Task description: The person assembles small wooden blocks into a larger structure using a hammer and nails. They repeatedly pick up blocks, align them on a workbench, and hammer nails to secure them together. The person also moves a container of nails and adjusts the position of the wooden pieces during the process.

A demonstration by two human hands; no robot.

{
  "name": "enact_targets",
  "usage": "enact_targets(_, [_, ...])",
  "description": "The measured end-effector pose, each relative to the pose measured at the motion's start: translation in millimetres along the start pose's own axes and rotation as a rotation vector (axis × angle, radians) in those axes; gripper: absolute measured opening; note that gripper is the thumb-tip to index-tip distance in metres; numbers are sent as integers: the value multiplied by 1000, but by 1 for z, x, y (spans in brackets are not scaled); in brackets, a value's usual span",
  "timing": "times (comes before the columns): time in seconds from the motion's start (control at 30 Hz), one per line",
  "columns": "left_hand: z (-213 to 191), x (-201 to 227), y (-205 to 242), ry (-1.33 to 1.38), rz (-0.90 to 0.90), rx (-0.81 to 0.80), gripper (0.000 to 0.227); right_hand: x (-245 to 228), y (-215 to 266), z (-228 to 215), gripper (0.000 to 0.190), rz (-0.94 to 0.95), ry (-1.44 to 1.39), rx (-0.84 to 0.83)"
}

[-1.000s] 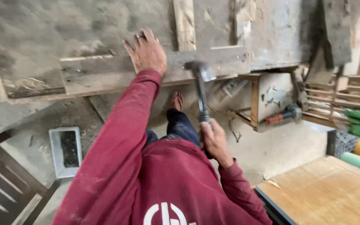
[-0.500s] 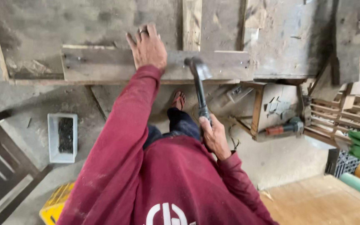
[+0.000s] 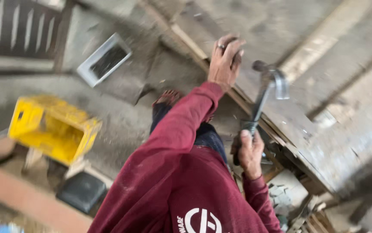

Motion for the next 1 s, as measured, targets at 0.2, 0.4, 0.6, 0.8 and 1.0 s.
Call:
enact_targets(0.2, [-139,-74,92,-197,-410,233,28,-1,-41,40,32,12,32,-174])
enact_targets(0.4, [-255,-273,139,-310,-844,465,21,30,-57,90,26,153,410,-184])
enact_targets(0.6, [-317,-420,140,-628,-833,202,19,86,-92,189,24,481,605,-235])
enact_targets(0.8, [-311,-469,98,-530,-911,-181,22,120,-160,293,22,576,568,-264])
enact_targets(1.0, [-299,-489,80,-868,-698,-579,21,115,-202,320,23,543,702,-279])
Point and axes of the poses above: each hand's wrist, its own y-axis away from the middle knuckle, its own z-axis out of the palm, x = y × z, the point moved 1 cm from there along -y, towards the middle knuckle, and after that the axes turned 5 degrees about -x, right-handed, at the moved point
